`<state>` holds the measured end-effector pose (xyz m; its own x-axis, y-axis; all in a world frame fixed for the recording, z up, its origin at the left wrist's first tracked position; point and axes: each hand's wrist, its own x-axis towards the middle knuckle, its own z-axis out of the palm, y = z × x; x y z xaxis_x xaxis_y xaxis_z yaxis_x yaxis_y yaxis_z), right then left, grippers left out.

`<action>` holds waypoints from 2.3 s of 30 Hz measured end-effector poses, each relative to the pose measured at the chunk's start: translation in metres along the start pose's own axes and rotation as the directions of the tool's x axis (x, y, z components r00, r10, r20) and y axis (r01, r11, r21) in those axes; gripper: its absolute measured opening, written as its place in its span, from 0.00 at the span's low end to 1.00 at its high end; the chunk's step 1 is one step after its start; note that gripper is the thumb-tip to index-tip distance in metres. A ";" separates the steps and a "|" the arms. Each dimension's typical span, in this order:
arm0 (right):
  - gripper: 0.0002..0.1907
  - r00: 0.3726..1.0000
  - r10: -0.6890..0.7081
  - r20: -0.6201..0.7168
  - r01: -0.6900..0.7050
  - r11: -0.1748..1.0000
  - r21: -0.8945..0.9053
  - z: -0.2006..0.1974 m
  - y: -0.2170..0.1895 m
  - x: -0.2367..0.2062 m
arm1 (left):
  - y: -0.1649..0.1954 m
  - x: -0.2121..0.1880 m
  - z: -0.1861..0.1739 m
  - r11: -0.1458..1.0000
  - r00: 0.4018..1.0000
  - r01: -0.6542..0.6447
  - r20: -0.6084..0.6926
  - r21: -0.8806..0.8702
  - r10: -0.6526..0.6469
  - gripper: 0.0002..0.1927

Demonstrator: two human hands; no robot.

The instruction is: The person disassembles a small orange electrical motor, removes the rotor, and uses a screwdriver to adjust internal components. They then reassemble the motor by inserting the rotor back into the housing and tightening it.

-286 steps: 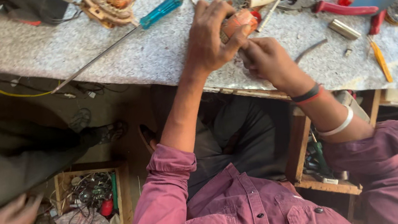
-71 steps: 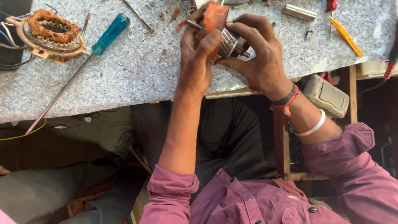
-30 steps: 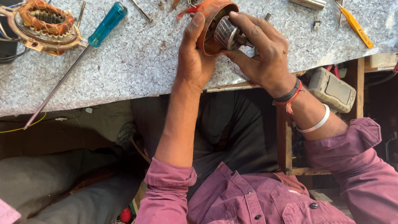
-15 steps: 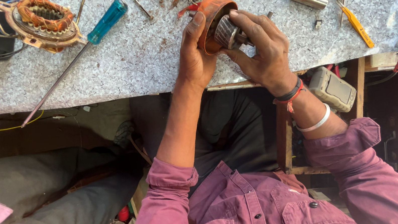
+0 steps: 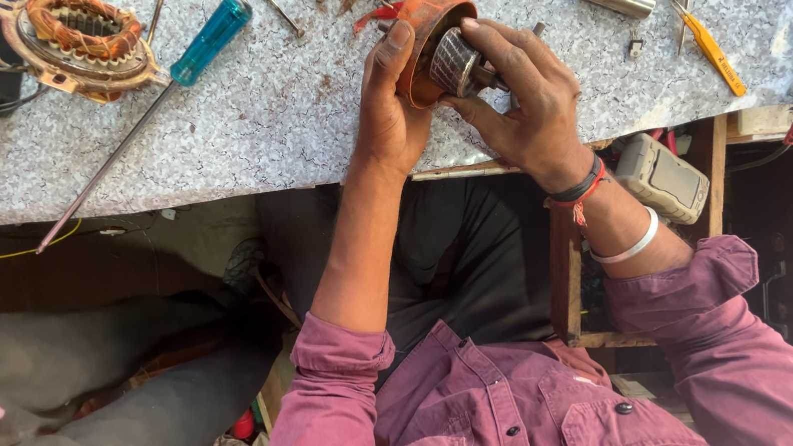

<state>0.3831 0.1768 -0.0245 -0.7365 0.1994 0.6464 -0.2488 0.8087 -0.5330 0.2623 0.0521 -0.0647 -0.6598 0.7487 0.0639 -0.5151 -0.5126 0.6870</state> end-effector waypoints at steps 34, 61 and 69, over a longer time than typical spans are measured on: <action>0.38 1.000 -0.012 0.009 0.012 1.000 0.004 0.003 0.002 0.003 | 0.005 -0.001 -0.001 1.000 1.000 -0.002 0.026 0.006 0.002 0.37; 0.25 0.971 0.201 0.127 -0.234 0.901 0.365 0.014 -0.003 0.005 | 0.008 -0.014 -0.004 0.913 0.959 -0.281 0.130 0.295 0.253 0.45; 0.26 0.960 0.248 0.128 -0.278 0.896 0.346 0.015 -0.003 0.005 | 0.011 -0.013 -0.005 0.921 0.962 -0.268 0.137 0.284 0.238 0.44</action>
<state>0.3707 0.1671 -0.0283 -0.8492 0.3218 0.4186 -0.2361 0.4777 -0.8462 0.2627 0.0346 -0.0616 -0.6823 0.6555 0.3238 -0.1422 -0.5534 0.8207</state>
